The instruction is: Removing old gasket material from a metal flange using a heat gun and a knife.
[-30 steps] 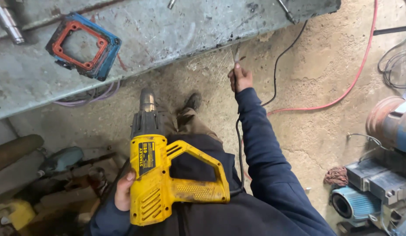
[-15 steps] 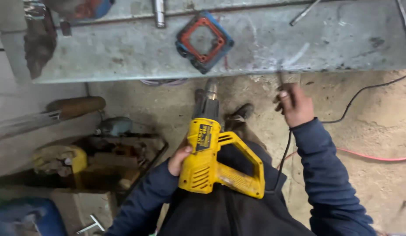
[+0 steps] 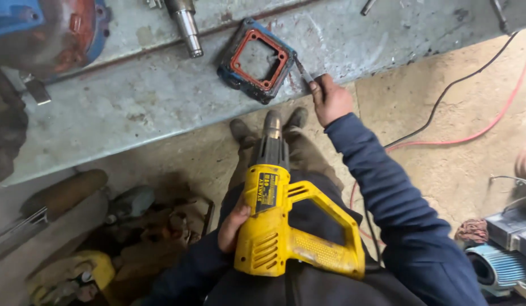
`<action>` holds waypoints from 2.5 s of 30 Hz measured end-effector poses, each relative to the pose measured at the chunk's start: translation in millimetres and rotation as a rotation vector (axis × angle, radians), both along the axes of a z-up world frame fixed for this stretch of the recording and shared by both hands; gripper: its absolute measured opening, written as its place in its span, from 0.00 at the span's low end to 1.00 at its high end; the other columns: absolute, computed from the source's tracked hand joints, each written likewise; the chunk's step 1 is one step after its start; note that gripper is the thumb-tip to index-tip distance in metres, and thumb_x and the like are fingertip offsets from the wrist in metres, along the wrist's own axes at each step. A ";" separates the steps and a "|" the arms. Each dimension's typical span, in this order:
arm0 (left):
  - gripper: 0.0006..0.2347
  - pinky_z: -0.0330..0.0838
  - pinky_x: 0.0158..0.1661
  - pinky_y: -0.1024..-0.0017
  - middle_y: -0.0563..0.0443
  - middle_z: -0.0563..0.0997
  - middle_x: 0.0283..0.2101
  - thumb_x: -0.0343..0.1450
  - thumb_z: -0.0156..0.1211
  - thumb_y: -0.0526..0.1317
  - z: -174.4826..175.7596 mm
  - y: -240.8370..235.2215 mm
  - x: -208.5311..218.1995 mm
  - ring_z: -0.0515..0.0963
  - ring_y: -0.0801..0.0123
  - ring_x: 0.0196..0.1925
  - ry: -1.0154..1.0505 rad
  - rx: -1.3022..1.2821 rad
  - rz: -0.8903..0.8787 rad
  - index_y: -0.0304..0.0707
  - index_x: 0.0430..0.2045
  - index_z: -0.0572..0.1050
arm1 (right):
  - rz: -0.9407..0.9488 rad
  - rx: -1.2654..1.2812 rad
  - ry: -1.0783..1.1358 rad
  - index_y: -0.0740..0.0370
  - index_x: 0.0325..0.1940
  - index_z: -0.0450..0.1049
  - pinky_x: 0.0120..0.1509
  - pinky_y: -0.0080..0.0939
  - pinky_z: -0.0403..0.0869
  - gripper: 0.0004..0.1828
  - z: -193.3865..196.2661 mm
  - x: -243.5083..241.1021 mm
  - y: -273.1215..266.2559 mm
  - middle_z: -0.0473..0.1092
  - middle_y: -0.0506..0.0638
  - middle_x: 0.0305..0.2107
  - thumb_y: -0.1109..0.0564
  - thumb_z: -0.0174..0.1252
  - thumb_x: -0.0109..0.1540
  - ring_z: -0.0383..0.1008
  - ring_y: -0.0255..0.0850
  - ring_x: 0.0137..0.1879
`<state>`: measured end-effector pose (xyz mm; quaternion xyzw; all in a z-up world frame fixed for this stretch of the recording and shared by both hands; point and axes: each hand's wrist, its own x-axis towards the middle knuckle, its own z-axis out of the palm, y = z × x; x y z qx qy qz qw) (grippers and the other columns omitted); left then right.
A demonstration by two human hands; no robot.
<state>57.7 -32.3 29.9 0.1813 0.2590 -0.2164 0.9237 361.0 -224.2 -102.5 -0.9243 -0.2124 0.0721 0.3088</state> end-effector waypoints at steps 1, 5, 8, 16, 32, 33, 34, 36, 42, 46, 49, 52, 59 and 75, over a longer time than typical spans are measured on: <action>0.28 0.67 0.64 0.56 0.39 0.70 0.66 0.77 0.51 0.47 -0.6 4.6 3.1 0.73 0.55 0.65 -0.006 -0.006 0.002 0.35 0.71 0.54 | 0.002 -0.006 -0.006 0.59 0.43 0.72 0.35 0.59 0.72 0.13 -0.4 0.3 4.3 0.72 0.62 0.25 0.47 0.56 0.72 0.75 0.63 0.33; 0.29 0.67 0.64 0.59 0.41 0.70 0.66 0.75 0.51 0.48 2.9 5.0 2.9 0.73 0.58 0.66 -0.016 0.069 -0.011 0.37 0.71 0.54 | 0.022 0.003 0.063 0.58 0.43 0.73 0.34 0.58 0.72 0.12 7.3 -15.7 9.6 0.72 0.63 0.24 0.48 0.56 0.70 0.75 0.63 0.32; 0.30 0.66 0.65 0.60 0.42 0.70 0.67 0.75 0.50 0.47 4.8 3.8 7.1 0.72 0.58 0.66 -0.014 0.068 -0.005 0.37 0.72 0.52 | 0.129 -0.017 0.073 0.58 0.43 0.74 0.34 0.58 0.71 0.12 20.9 -27.4 7.2 0.72 0.62 0.24 0.48 0.56 0.70 0.74 0.63 0.31; 0.33 0.63 0.67 0.62 0.43 0.68 0.68 0.73 0.52 0.41 -15.8 -8.9 -8.2 0.69 0.59 0.68 0.005 0.137 0.001 0.39 0.75 0.49 | 0.128 -0.071 -0.013 0.56 0.44 0.76 0.32 0.57 0.72 0.11 25.3 -0.5 0.7 0.73 0.61 0.23 0.47 0.57 0.71 0.75 0.61 0.30; 0.30 0.65 0.65 0.59 0.41 0.70 0.67 0.74 0.51 0.48 0.4 -15.2 -0.5 0.71 0.57 0.67 0.037 0.026 0.054 0.35 0.71 0.54 | 0.362 0.054 0.105 0.59 0.46 0.74 0.32 0.55 0.73 0.10 42.4 -27.9 0.3 0.73 0.61 0.27 0.52 0.55 0.67 0.75 0.58 0.27; 0.30 0.66 0.65 0.60 0.41 0.70 0.66 0.74 0.51 0.48 4.5 -14.7 1.3 0.71 0.58 0.66 0.047 0.036 0.052 0.35 0.71 0.54 | 0.319 0.150 0.083 0.58 0.48 0.75 0.34 0.54 0.73 0.10 37.5 -28.2 0.8 0.73 0.61 0.29 0.53 0.54 0.68 0.75 0.59 0.30; 0.30 0.66 0.65 0.60 0.41 0.70 0.66 0.74 0.51 0.48 0.4 -14.3 -3.2 0.71 0.58 0.66 0.049 0.040 0.053 0.35 0.71 0.54 | 0.321 0.154 0.085 0.58 0.48 0.75 0.34 0.54 0.73 0.10 24.8 -23.9 3.4 0.73 0.61 0.29 0.53 0.54 0.68 0.75 0.59 0.30; 0.30 0.65 0.65 0.62 0.44 0.70 0.66 0.74 0.52 0.47 -8.2 -12.3 -10.4 0.71 0.61 0.66 0.047 0.105 0.030 0.38 0.72 0.54 | 0.004 0.024 0.194 0.59 0.46 0.73 0.37 0.55 0.71 0.11 -0.2 -14.7 7.0 0.72 0.61 0.26 0.49 0.58 0.73 0.75 0.60 0.33; 0.30 0.67 0.63 0.61 0.43 0.71 0.64 0.73 0.52 0.48 -9.9 -10.4 -15.9 0.72 0.59 0.64 0.137 0.089 0.036 0.37 0.71 0.54 | -0.211 0.444 0.383 0.64 0.48 0.73 0.37 0.45 0.72 0.12 -28.3 -52.7 28.3 0.71 0.54 0.26 0.51 0.52 0.74 0.71 0.44 0.31; 0.31 0.67 0.63 0.62 0.44 0.72 0.64 0.73 0.53 0.48 15.9 -5.9 9.2 0.73 0.60 0.64 0.151 0.111 -0.004 0.37 0.71 0.54 | -0.441 0.882 0.920 0.62 0.47 0.67 0.33 0.39 0.73 0.12 -44.6 -76.5 50.2 0.72 0.47 0.24 0.50 0.50 0.70 0.71 0.33 0.26; 0.33 0.67 0.63 0.63 0.44 0.72 0.64 0.71 0.55 0.49 26.6 -4.3 22.7 0.73 0.61 0.64 0.110 0.204 -0.046 0.37 0.72 0.53 | -0.341 0.797 0.702 0.65 0.48 0.71 0.38 0.37 0.71 0.12 -49.3 -76.3 55.9 0.71 0.49 0.29 0.53 0.51 0.74 0.68 0.31 0.32; 0.36 0.67 0.62 0.62 0.42 0.72 0.62 0.70 0.59 0.48 28.2 -8.8 20.2 0.73 0.60 0.63 0.118 0.203 -0.007 0.37 0.72 0.51 | -0.316 0.572 0.513 0.65 0.48 0.73 0.38 0.37 0.74 0.11 -35.7 -78.4 56.1 0.74 0.50 0.28 0.53 0.53 0.72 0.72 0.33 0.31; 0.39 0.65 0.63 0.64 0.42 0.70 0.64 0.68 0.60 0.48 38.1 -0.1 29.5 0.72 0.60 0.64 0.115 0.275 -0.048 0.34 0.74 0.49 | -0.253 0.692 0.419 0.63 0.49 0.72 0.40 0.39 0.76 0.08 -55.9 -82.9 50.7 0.73 0.54 0.27 0.56 0.53 0.72 0.77 0.39 0.33; 0.38 0.65 0.62 0.64 0.43 0.71 0.63 0.68 0.59 0.48 37.4 -5.6 24.9 0.72 0.61 0.62 0.128 0.312 -0.092 0.35 0.72 0.50 | -0.152 0.369 0.280 0.58 0.48 0.74 0.35 0.46 0.75 0.05 -4.1 -16.0 20.7 0.75 0.55 0.25 0.56 0.55 0.72 0.80 0.48 0.29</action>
